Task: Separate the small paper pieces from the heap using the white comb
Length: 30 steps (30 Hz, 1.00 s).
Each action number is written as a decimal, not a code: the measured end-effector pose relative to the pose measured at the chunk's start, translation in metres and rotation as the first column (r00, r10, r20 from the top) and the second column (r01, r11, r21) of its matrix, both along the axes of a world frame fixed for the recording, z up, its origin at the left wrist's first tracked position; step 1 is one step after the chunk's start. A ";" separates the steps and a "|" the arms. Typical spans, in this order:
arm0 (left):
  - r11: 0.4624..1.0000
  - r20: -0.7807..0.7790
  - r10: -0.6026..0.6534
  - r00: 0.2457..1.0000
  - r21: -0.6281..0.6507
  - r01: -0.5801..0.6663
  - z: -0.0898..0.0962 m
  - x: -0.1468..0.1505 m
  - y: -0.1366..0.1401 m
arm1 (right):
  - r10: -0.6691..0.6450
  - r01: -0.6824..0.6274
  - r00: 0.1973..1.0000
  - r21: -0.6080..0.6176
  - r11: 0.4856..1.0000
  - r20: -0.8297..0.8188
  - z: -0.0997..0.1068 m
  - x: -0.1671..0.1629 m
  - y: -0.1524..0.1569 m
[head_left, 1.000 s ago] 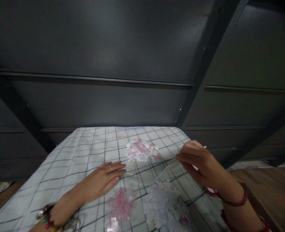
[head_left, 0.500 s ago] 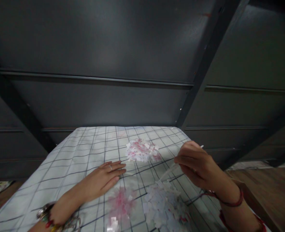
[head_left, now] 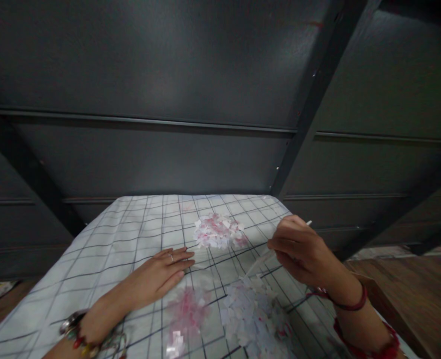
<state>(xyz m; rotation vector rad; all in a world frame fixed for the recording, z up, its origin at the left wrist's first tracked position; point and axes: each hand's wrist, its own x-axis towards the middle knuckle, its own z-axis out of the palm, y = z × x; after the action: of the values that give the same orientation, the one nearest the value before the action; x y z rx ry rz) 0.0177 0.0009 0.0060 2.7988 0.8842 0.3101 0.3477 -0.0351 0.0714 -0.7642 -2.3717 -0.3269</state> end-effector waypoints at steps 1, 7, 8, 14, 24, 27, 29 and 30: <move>1.000 0.009 0.000 1.000 0.002 0.000 0.000 0.000 0.000 | -0.002 0.002 1.000 -0.006 1.000 0.012 0.000 -0.001 0.000; 1.000 0.017 -0.008 1.000 0.014 0.008 -0.001 0.000 0.000 | -0.017 0.018 1.000 0.124 0.992 -0.007 -0.005 -0.012 0.001; 1.000 0.015 -0.007 1.000 0.014 0.006 -0.001 0.000 -0.001 | -0.011 0.015 1.000 0.135 0.991 -0.028 -0.005 -0.011 0.001; 1.000 -0.028 0.000 1.000 0.006 0.000 0.000 0.000 -0.002 | -0.016 0.018 1.000 0.082 0.996 -0.019 -0.001 -0.005 -0.001; 1.000 -0.004 0.000 1.000 0.018 0.000 0.001 -0.002 -0.003 | -0.056 0.064 0.997 0.151 0.987 -0.058 -0.005 -0.015 0.000; 1.000 -0.009 -0.001 1.000 0.008 0.001 0.003 -0.001 -0.003 | -0.093 0.096 0.995 0.128 0.987 -0.031 -0.005 -0.012 0.000; 1.000 0.000 0.000 1.000 0.004 0.000 0.003 0.000 -0.003 | -0.106 0.106 0.994 0.124 0.987 -0.008 -0.005 -0.010 0.001; 1.000 0.003 0.000 1.000 0.002 0.000 0.003 0.000 -0.003 | -0.105 0.105 0.994 0.120 0.987 0.001 -0.005 -0.010 0.001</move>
<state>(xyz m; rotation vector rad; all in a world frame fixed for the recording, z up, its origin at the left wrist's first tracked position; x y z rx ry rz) 0.0177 -0.0020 0.0087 2.7994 0.8842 0.3153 0.3376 -0.0337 0.0668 -0.8340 -2.2998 -0.5119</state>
